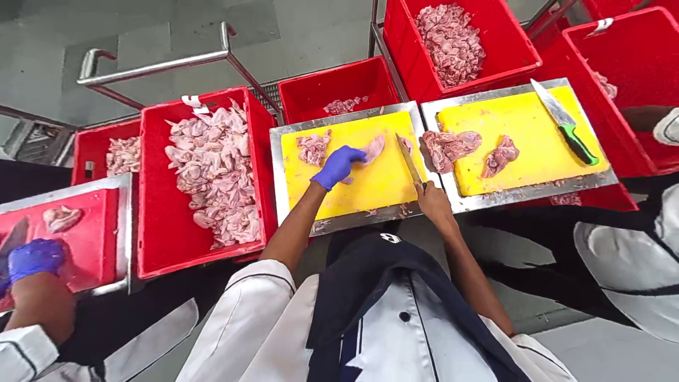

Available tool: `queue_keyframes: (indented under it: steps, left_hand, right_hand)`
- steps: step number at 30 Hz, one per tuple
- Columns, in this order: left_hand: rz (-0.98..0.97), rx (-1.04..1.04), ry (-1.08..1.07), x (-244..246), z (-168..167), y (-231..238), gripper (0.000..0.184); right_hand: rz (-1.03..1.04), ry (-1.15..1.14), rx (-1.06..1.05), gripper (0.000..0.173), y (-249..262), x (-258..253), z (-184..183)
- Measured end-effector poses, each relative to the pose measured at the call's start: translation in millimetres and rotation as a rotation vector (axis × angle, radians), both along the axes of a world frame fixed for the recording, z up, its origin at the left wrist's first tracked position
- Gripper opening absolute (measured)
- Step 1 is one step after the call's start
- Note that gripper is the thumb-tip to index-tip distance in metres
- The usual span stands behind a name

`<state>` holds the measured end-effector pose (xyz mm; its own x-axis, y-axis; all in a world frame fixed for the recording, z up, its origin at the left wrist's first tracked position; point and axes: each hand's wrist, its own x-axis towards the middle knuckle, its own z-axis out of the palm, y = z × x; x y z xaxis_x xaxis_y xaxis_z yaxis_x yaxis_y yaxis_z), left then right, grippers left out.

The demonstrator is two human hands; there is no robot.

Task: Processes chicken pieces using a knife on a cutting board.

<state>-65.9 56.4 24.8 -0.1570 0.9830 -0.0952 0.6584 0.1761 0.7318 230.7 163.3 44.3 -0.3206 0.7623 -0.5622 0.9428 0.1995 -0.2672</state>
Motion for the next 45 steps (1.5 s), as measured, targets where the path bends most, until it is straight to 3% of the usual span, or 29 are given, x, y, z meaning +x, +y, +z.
queue_keyframes:
  steps: [4, 10, 16, 23, 27, 30, 32, 37, 43, 45]
  left_hand:
    - [0.213, 0.011, 0.026, 2.3, -33.4, -33.0, 0.035]
    - [0.464, 0.092, 0.131, 27.4, -28.5, -13.8, 0.026]
    - [0.34, 0.155, 0.03, 37.2, -47.3, 29.3, 0.019]
    - [0.229, 0.056, 0.003, 32.8, -29.2, 35.5, 0.014]
    - [0.311, 0.165, 0.009, 35.7, -48.0, 33.3, 0.017]
    - [0.367, 0.192, -0.053, 35.9, -52.0, 20.7, 0.034]
    - [0.406, 0.175, -0.04, 30.4, -48.3, 10.9, 0.038]
    - [0.321, 0.136, 0.048, 24.7, -48.7, 6.6, 0.016]
    - [0.267, 0.072, 0.001, 21.5, -42.0, 14.2, 0.017]
    - [0.278, 0.099, -0.007, 19.6, -45.9, 9.5, 0.018]
  right_hand:
    - [-0.006, 0.041, 0.027, 0.064, -7.1, 7.7, 2.5]
    - [0.186, 0.011, 0.034, 0.064, -24.0, 0.9, 21.1]
    - [0.311, -0.081, 0.0, 0.06, -18.2, -31.0, 35.3]
    - [0.215, 0.02, -0.038, 0.057, -5.1, -124.4, 9.1]
    - [0.208, -0.023, -0.038, 0.061, -21.0, -71.9, 8.4]
    - [0.241, -0.08, -0.051, 0.062, -29.7, -21.0, 15.6]
    - [0.273, -0.114, -0.031, 0.061, -30.9, -13.6, 26.6]
    - [0.344, -0.128, -0.01, 0.058, -42.6, -36.8, 40.1]
    - [0.252, 0.001, -0.04, 0.057, -27.4, -122.0, 7.4]
    - [0.259, -0.003, -0.035, 0.056, -29.1, -125.7, 6.4]
